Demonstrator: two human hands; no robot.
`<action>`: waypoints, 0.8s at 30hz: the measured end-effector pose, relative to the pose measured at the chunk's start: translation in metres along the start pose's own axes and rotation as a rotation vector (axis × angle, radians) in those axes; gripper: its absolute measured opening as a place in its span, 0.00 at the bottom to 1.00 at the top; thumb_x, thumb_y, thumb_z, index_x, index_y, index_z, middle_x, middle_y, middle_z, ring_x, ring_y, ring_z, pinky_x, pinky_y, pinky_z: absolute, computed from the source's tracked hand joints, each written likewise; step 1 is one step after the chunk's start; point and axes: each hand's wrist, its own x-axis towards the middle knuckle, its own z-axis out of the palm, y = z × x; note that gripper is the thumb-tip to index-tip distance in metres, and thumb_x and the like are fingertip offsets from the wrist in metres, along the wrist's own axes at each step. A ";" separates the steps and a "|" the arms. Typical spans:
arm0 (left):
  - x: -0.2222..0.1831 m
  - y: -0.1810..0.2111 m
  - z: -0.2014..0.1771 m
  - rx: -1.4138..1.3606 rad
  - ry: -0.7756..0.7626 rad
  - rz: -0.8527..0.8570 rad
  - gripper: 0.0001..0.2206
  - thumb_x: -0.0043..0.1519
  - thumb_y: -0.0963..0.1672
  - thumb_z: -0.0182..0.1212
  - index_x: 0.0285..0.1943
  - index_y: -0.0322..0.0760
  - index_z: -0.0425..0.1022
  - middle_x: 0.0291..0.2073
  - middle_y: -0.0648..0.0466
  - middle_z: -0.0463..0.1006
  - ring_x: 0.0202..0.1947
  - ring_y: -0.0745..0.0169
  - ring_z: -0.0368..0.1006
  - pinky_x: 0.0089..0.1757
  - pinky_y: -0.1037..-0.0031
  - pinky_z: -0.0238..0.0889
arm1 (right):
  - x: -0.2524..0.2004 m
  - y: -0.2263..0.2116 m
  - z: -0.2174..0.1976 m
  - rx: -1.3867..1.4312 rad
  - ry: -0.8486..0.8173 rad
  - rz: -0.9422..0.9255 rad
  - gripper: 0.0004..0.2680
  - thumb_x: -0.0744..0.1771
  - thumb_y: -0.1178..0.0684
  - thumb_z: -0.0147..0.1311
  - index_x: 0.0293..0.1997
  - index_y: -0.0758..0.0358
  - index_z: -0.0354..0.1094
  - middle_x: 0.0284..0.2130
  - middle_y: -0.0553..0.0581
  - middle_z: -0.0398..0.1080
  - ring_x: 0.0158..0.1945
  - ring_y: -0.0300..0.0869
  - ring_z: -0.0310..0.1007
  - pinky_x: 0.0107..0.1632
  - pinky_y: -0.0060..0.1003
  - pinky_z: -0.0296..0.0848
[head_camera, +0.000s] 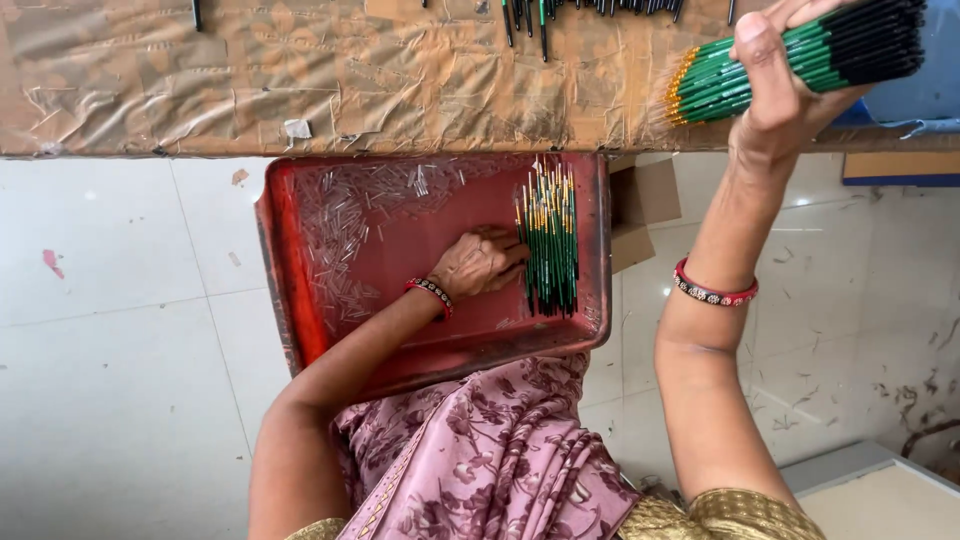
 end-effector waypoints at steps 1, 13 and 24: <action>-0.002 0.001 -0.003 -0.006 0.006 0.001 0.11 0.63 0.47 0.60 0.48 0.39 0.77 0.44 0.48 0.81 0.45 0.47 0.77 0.54 0.59 0.70 | -0.001 -0.004 -0.001 -0.065 -0.037 0.007 0.08 0.72 0.69 0.57 0.40 0.68 0.59 0.28 0.61 0.64 0.28 0.46 0.62 0.38 0.37 0.69; 0.006 0.010 -0.017 0.034 -0.073 -0.049 0.10 0.63 0.47 0.61 0.47 0.39 0.76 0.39 0.49 0.80 0.43 0.49 0.78 0.49 0.59 0.72 | 0.010 -0.006 0.004 -0.010 0.028 -0.087 0.08 0.70 0.66 0.60 0.45 0.66 0.61 0.32 0.60 0.67 0.30 0.45 0.66 0.40 0.36 0.70; 0.017 0.035 -0.052 -0.086 -0.137 -0.188 0.15 0.65 0.53 0.59 0.48 0.42 0.78 0.35 0.48 0.83 0.35 0.51 0.80 0.39 0.61 0.74 | 0.000 -0.015 0.026 -0.064 0.052 -0.102 0.10 0.68 0.66 0.62 0.44 0.65 0.60 0.32 0.56 0.66 0.33 0.41 0.67 0.43 0.34 0.70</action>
